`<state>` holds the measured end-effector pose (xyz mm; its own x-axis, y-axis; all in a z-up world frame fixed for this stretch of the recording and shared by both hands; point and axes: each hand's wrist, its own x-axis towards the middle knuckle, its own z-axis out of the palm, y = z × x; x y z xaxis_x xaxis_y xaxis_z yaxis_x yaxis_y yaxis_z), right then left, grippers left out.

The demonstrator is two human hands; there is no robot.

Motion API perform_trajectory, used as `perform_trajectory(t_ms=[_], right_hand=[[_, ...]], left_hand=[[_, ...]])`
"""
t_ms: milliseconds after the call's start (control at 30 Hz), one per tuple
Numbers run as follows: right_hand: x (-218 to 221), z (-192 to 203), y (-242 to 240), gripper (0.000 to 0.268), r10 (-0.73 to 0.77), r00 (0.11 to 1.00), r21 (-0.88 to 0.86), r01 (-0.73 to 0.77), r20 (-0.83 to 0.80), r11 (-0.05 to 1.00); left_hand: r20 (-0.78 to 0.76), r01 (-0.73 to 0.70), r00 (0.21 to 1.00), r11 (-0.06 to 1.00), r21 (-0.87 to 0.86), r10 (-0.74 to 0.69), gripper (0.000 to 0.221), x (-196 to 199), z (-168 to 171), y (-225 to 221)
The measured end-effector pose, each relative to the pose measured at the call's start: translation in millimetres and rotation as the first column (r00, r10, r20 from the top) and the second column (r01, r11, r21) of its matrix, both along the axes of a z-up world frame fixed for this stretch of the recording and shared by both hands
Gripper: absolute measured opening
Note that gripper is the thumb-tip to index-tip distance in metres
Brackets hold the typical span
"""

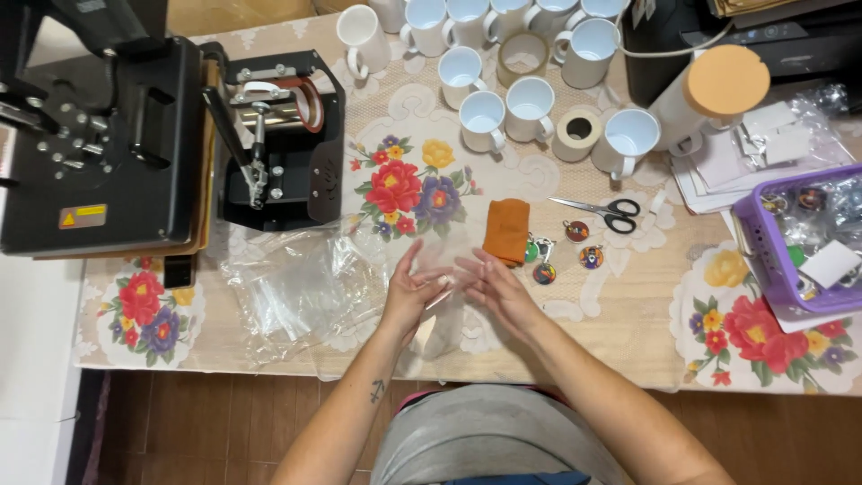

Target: A person prepares a ceramic mug for printing by cleaning it with a cloth and then placing it into a mug heat press machine.

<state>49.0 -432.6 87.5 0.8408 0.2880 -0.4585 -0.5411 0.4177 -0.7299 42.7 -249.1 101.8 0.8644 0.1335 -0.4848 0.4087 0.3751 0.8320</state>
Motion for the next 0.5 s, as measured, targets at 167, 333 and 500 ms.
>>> perform_trajectory(t_ms=[167,333,500], right_hand=[[27.8,-1.4,-10.4,0.077,-0.040,0.922,0.091,0.005,0.386,0.996],[35.2,49.9,-22.6,0.093,0.096,0.849,-0.153,-0.017,0.520,0.988],[43.7,78.9,-24.5,0.018,0.381,0.541,-0.571,0.238,0.750,0.786]], left_hand=[[0.201,0.097,0.974,0.994,0.053,-0.106,0.043,1.4,27.7,14.5],[0.286,0.147,0.887,0.808,0.570,-0.363,0.068,3.5,48.3,31.2],[0.369,-0.082,0.842,0.584,0.807,-0.393,0.014,-0.8,93.3,23.5]])
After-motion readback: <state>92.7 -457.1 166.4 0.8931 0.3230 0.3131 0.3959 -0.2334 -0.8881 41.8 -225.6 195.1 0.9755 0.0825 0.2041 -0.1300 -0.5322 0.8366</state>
